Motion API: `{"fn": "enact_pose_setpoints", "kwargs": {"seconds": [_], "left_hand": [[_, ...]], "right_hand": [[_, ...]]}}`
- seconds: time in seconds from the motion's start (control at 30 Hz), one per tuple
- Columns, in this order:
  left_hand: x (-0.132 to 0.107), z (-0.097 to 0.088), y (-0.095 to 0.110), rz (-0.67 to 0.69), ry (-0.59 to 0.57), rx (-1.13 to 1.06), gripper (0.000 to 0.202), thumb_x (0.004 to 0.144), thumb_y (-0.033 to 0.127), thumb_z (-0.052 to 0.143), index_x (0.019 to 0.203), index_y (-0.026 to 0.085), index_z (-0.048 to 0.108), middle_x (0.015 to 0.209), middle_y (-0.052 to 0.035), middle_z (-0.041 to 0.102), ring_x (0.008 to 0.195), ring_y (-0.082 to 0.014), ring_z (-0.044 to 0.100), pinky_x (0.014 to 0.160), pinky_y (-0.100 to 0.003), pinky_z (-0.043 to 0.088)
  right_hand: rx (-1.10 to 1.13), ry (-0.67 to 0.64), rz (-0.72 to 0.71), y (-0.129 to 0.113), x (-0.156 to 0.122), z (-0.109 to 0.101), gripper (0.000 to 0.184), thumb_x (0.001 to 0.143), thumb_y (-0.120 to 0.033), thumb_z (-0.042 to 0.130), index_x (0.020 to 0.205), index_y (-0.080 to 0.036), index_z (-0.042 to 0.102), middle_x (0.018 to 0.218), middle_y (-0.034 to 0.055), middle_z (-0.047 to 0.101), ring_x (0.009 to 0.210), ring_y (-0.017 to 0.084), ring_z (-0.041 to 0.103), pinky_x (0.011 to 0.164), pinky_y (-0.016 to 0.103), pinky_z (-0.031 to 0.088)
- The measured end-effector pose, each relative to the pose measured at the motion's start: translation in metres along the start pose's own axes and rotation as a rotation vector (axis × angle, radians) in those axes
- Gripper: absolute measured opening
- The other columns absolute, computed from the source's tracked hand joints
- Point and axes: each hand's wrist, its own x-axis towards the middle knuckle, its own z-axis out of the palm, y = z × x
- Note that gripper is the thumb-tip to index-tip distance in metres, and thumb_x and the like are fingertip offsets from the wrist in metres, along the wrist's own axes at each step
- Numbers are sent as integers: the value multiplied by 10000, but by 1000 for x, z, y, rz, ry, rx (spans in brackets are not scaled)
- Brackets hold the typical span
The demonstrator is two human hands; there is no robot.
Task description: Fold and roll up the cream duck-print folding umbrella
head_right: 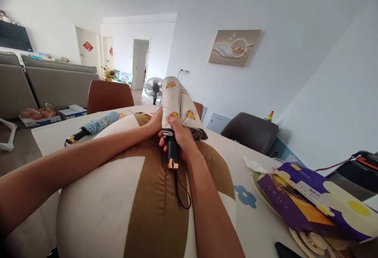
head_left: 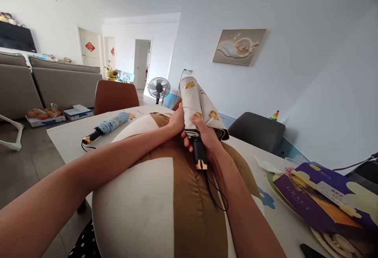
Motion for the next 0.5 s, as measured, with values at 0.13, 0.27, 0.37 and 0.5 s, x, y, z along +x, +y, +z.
{"fn": "enact_pose_setpoints", "kwargs": {"seconds": [0.13, 0.27, 0.37, 0.5], "left_hand": [[-7, -1, 10, 48, -11, 180, 138, 791, 346, 518, 790, 212, 482, 930, -86, 601, 972, -274, 550, 861, -377, 412], [-11, -3, 17, 135, 57, 331, 89, 777, 180, 545, 861, 189, 520, 1125, -117, 577, 1142, -286, 459, 996, -404, 321], [-10, -3, 17, 82, 37, 252, 92, 742, 158, 587, 696, 190, 514, 878, -80, 614, 959, -259, 538, 870, -364, 412], [-9, 0, 17, -171, -60, -210, 305, 739, 157, 587, 511, 193, 388, 508, -6, 457, 523, -131, 450, 511, -269, 402]], "right_hand": [[7, -69, 90, -1, -1, -4, 475, 865, -521, 459, 694, -103, 606, 412, 61, 566, 295, 128, 482, 294, 217, 416], [62, -152, 102, -1, -2, -5, 495, 879, -534, 422, 703, -105, 596, 427, 68, 575, 305, 128, 481, 299, 216, 405], [111, -150, 91, 0, 0, -4, 463, 887, -512, 424, 733, -106, 585, 472, 79, 605, 318, 129, 482, 302, 226, 405], [151, -165, 79, 0, 0, -4, 449, 890, -520, 426, 754, -118, 570, 485, 76, 612, 323, 129, 472, 294, 230, 394]]}}
